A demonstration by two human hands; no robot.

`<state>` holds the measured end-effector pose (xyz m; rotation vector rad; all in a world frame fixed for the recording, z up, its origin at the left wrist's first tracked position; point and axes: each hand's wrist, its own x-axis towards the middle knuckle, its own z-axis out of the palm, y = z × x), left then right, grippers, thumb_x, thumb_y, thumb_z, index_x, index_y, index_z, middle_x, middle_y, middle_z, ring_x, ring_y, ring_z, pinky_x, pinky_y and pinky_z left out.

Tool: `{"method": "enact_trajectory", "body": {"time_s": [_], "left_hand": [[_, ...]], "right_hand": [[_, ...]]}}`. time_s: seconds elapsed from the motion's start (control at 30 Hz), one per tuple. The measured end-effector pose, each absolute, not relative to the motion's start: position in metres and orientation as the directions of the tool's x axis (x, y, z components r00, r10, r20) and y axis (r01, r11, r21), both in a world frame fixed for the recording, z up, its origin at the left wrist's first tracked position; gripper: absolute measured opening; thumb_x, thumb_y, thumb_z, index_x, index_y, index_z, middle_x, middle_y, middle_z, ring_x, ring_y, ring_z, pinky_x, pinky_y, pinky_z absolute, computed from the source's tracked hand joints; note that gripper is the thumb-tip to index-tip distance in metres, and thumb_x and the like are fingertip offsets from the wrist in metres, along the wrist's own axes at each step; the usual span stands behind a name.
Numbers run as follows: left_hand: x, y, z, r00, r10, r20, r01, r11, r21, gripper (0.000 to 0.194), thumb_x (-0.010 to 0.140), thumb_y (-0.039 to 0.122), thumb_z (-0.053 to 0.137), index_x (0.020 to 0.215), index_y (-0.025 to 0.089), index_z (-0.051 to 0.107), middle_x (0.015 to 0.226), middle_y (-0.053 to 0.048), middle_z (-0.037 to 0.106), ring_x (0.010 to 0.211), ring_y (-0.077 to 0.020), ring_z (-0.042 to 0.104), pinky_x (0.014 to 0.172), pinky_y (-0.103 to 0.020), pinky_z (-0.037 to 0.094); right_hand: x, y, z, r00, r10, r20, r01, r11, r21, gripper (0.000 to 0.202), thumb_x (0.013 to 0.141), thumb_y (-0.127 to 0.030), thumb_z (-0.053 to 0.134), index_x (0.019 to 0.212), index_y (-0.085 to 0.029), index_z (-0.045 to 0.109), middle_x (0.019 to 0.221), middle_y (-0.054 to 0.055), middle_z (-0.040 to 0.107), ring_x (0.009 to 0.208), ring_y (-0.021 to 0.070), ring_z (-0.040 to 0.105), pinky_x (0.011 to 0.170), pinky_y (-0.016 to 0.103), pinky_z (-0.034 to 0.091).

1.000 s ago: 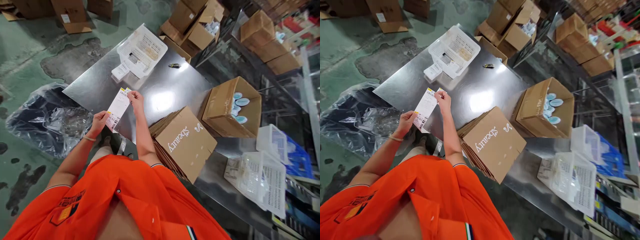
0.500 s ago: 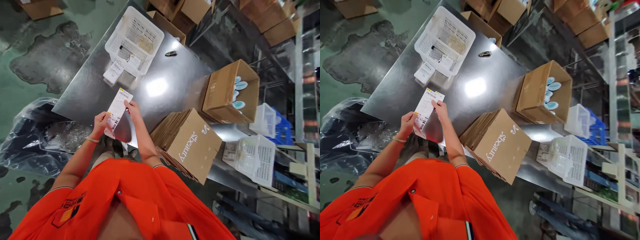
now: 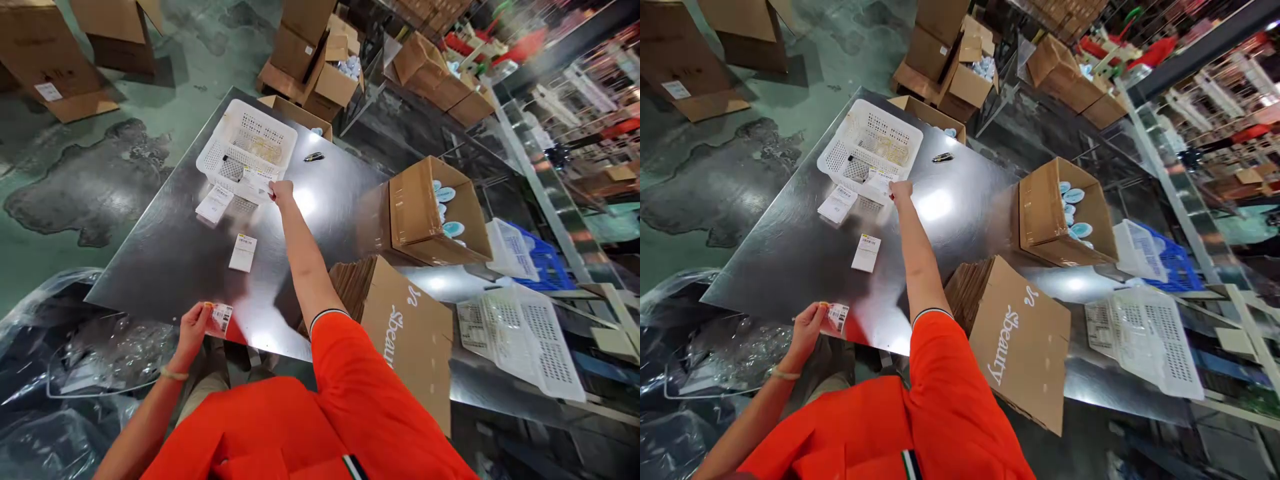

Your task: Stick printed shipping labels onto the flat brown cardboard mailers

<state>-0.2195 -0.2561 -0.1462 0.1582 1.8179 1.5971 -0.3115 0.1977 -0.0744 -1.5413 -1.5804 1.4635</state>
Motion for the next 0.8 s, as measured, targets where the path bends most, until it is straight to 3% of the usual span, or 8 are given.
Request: {"method": "enact_trajectory", "body": {"time_s": [0.17, 0.33, 0.4, 0.47, 0.5, 0.57, 0.7, 0.8], "left_hand": [[-0.203, -0.266, -0.156, -0.697, 0.565, -0.442, -0.35, 0.271, 0.897, 0.054, 0.083, 0.08, 0.081, 0.08, 0.026, 0.081, 0.077, -0.005, 0.079, 0.068, -0.0266, 0.072, 0.066, -0.037, 0.062], [-0.203, -0.255, -0.144, -0.708, 0.602, -0.369, -0.252, 0.272, 0.929, 0.055, 0.086, 0.081, 0.079, 0.083, 0.026, 0.079, 0.077, -0.005, 0.078, 0.071, -0.0262, 0.071, 0.068, -0.037, 0.061], [-0.205, -0.246, -0.131, -0.73, 0.609, -0.311, -0.191, 0.256, 0.948, 0.054, 0.086, 0.08, 0.079, 0.085, 0.026, 0.078, 0.079, -0.005, 0.077, 0.074, -0.0258, 0.072, 0.07, -0.036, 0.061], [-0.205, -0.238, -0.116, -0.759, 0.605, -0.24, -0.128, 0.223, 0.966, 0.052, 0.088, 0.077, 0.08, 0.088, 0.025, 0.077, 0.082, -0.005, 0.077, 0.077, -0.0252, 0.071, 0.073, -0.035, 0.06], [-0.203, -0.236, -0.107, -0.772, 0.601, -0.206, -0.1, 0.205, 0.974, 0.05, 0.089, 0.075, 0.08, 0.089, 0.025, 0.076, 0.084, -0.005, 0.077, 0.079, -0.0246, 0.071, 0.074, -0.035, 0.06], [-0.198, -0.232, -0.087, -0.781, 0.605, -0.153, -0.063, 0.167, 0.984, 0.047, 0.092, 0.071, 0.08, 0.093, 0.024, 0.076, 0.087, -0.005, 0.077, 0.081, -0.0237, 0.071, 0.076, -0.034, 0.06], [-0.181, -0.22, -0.048, -0.706, 0.706, -0.05, -0.057, 0.015, 0.998, 0.044, 0.095, 0.068, 0.084, 0.108, 0.026, 0.076, 0.099, -0.007, 0.081, 0.088, -0.0252, 0.074, 0.08, -0.036, 0.063], [-0.163, -0.197, -0.032, -0.458, 0.888, 0.05, -0.148, -0.131, 0.98, 0.07, 0.075, 0.069, 0.102, 0.128, 0.031, 0.077, 0.122, -0.011, 0.084, 0.113, -0.0331, 0.08, 0.092, -0.043, 0.068]], "right_hand": [[-0.349, 0.231, -0.076, -0.169, 0.898, -0.405, 0.479, -0.285, -0.83, 0.028, 0.084, 0.004, 0.076, 0.084, -0.02, 0.061, 0.075, -0.003, 0.065, 0.071, 0.0151, 0.064, 0.067, 0.027, 0.059], [-0.301, 0.179, -0.056, -0.322, 0.938, -0.131, 0.41, 0.014, -0.912, 0.031, 0.085, -0.006, 0.081, 0.113, -0.018, 0.075, 0.118, 0.008, 0.079, 0.117, 0.0222, 0.073, 0.103, 0.034, 0.063], [-0.246, 0.119, -0.051, -0.595, 0.795, -0.117, 0.32, 0.101, -0.942, 0.042, 0.082, -0.015, 0.086, 0.123, -0.021, 0.078, 0.126, 0.008, 0.081, 0.122, 0.0241, 0.074, 0.108, 0.036, 0.063], [-0.18, 0.047, -0.05, -0.849, 0.481, -0.22, 0.262, 0.022, -0.965, 0.053, 0.077, -0.023, 0.093, 0.129, -0.024, 0.079, 0.127, 0.007, 0.083, 0.119, 0.0245, 0.077, 0.103, 0.037, 0.065], [-0.146, 0.012, -0.051, -0.909, 0.327, -0.259, 0.263, -0.034, -0.964, 0.062, 0.074, -0.024, 0.096, 0.133, -0.024, 0.078, 0.13, 0.007, 0.083, 0.122, 0.0254, 0.077, 0.102, 0.037, 0.065], [-0.087, -0.048, -0.052, -0.933, 0.218, -0.286, 0.272, -0.093, -0.958, 0.076, 0.067, -0.027, 0.104, 0.138, -0.024, 0.078, 0.135, 0.008, 0.082, 0.126, 0.0275, 0.077, 0.106, 0.038, 0.064], [-0.011, -0.106, -0.037, -0.827, 0.494, -0.269, 0.256, -0.094, -0.962, 0.053, 0.075, -0.046, 0.104, 0.118, -0.022, 0.085, 0.109, 0.003, 0.085, 0.108, 0.0278, 0.079, 0.099, 0.038, 0.064], [0.028, -0.101, -0.01, -0.688, 0.703, -0.179, 0.138, -0.115, -0.984, 0.041, 0.088, -0.057, 0.093, 0.104, -0.021, 0.085, 0.093, 0.001, 0.082, 0.09, 0.0227, 0.076, 0.086, 0.034, 0.064]]}}
